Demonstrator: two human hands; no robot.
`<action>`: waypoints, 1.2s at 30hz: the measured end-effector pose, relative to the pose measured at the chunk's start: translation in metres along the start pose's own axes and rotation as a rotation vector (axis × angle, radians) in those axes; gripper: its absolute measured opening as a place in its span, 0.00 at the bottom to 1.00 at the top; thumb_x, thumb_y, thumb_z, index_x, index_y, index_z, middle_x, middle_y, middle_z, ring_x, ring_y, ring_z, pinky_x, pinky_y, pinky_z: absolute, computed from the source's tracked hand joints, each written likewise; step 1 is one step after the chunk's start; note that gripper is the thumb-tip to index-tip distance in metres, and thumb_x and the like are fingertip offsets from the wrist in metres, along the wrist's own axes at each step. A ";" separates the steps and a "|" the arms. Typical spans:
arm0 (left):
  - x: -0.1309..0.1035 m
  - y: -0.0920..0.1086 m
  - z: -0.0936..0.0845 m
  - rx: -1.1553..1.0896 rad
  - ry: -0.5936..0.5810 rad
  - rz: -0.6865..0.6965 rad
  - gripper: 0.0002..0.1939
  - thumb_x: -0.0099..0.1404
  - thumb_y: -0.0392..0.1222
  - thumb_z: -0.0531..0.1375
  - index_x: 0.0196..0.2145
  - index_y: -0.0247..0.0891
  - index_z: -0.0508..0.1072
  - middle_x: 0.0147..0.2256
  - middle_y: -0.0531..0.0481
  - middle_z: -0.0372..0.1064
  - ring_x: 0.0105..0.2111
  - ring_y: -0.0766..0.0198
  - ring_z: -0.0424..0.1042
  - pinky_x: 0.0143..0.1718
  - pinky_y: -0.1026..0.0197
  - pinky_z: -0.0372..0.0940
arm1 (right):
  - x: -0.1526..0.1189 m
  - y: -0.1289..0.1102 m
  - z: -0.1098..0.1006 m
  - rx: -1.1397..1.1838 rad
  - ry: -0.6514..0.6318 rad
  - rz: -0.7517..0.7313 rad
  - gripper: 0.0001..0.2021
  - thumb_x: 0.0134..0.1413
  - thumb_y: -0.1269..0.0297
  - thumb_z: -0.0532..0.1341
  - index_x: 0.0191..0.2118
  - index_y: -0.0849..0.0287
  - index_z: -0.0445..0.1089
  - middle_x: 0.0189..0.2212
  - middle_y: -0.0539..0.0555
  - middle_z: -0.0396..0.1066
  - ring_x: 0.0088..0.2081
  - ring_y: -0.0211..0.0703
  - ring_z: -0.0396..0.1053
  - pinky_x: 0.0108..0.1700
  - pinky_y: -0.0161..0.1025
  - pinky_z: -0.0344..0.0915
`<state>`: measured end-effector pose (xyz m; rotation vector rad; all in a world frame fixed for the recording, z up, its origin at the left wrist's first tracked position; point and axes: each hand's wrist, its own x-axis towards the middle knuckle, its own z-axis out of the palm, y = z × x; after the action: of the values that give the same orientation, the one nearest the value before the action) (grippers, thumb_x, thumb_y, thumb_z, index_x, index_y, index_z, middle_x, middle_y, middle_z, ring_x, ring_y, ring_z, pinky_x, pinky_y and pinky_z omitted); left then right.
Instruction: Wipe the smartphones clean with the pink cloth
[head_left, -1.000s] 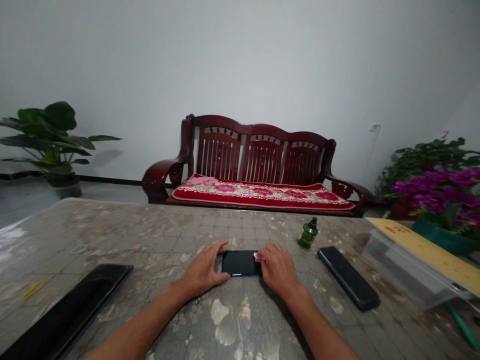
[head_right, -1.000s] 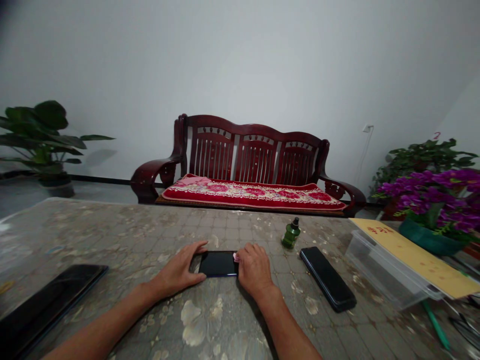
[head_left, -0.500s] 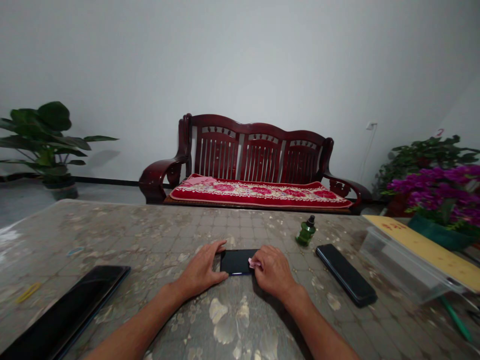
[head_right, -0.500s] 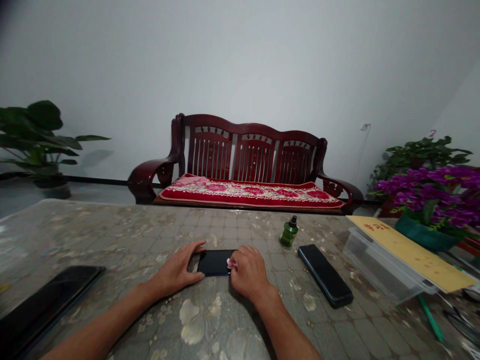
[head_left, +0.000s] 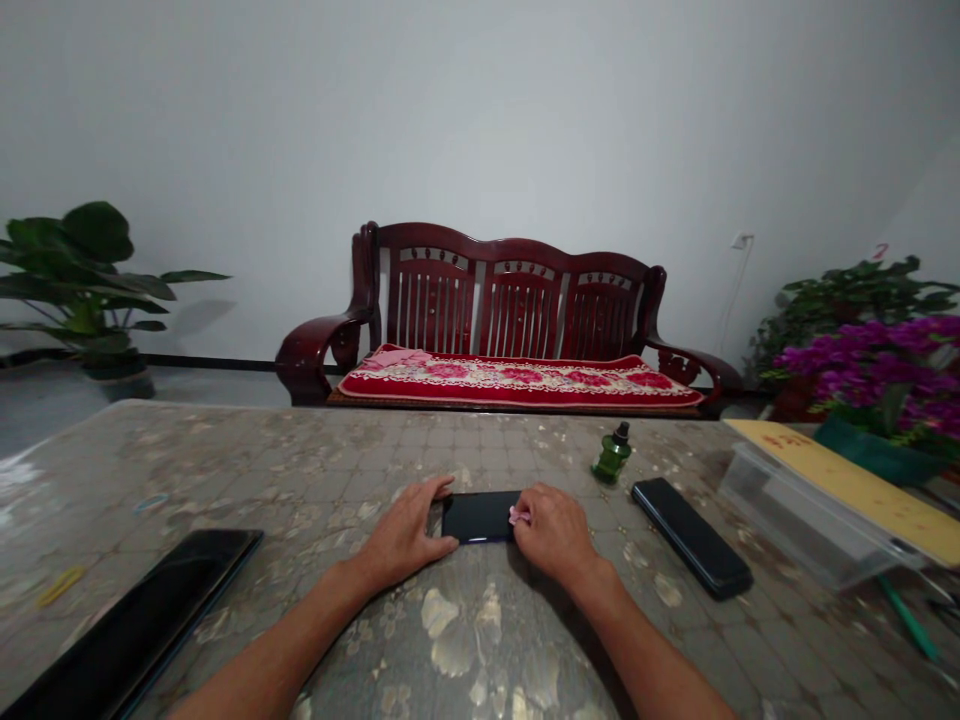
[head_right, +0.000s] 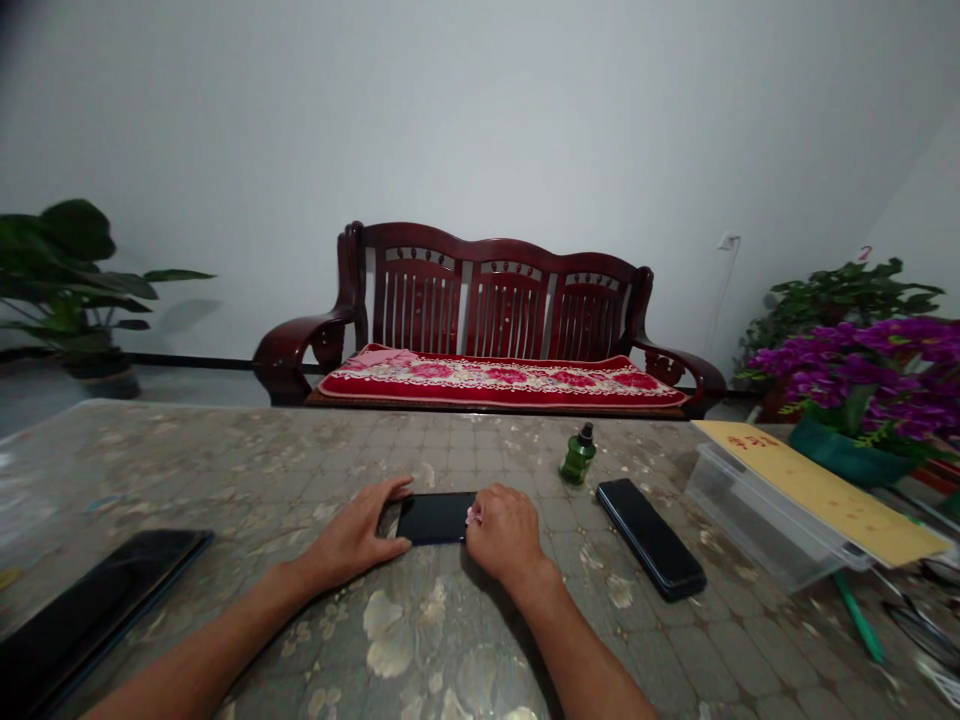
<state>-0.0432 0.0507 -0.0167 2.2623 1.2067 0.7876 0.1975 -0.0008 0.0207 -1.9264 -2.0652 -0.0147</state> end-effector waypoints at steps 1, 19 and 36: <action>0.000 0.001 -0.001 0.000 -0.004 -0.003 0.39 0.51 0.38 0.66 0.60 0.41 0.63 0.52 0.43 0.72 0.53 0.47 0.70 0.56 0.46 0.64 | 0.000 0.000 -0.001 -0.021 -0.002 0.038 0.07 0.55 0.69 0.60 0.32 0.56 0.76 0.33 0.55 0.77 0.36 0.45 0.72 0.36 0.38 0.55; 0.000 0.001 0.001 0.007 -0.016 -0.018 0.39 0.50 0.37 0.66 0.60 0.37 0.63 0.53 0.40 0.71 0.54 0.47 0.69 0.58 0.46 0.63 | -0.001 0.001 0.004 -0.016 0.017 -0.102 0.06 0.55 0.72 0.60 0.33 0.57 0.75 0.35 0.53 0.75 0.39 0.44 0.69 0.40 0.38 0.55; -0.001 -0.003 0.003 0.011 -0.014 0.000 0.38 0.51 0.37 0.67 0.60 0.38 0.63 0.54 0.41 0.71 0.55 0.47 0.69 0.59 0.44 0.62 | 0.000 0.015 0.017 0.045 0.126 -0.260 0.08 0.58 0.73 0.59 0.35 0.56 0.74 0.33 0.52 0.71 0.38 0.44 0.65 0.41 0.39 0.54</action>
<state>-0.0430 0.0513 -0.0211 2.2725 1.2075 0.7664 0.2085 0.0045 0.0019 -1.5761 -2.1946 -0.1432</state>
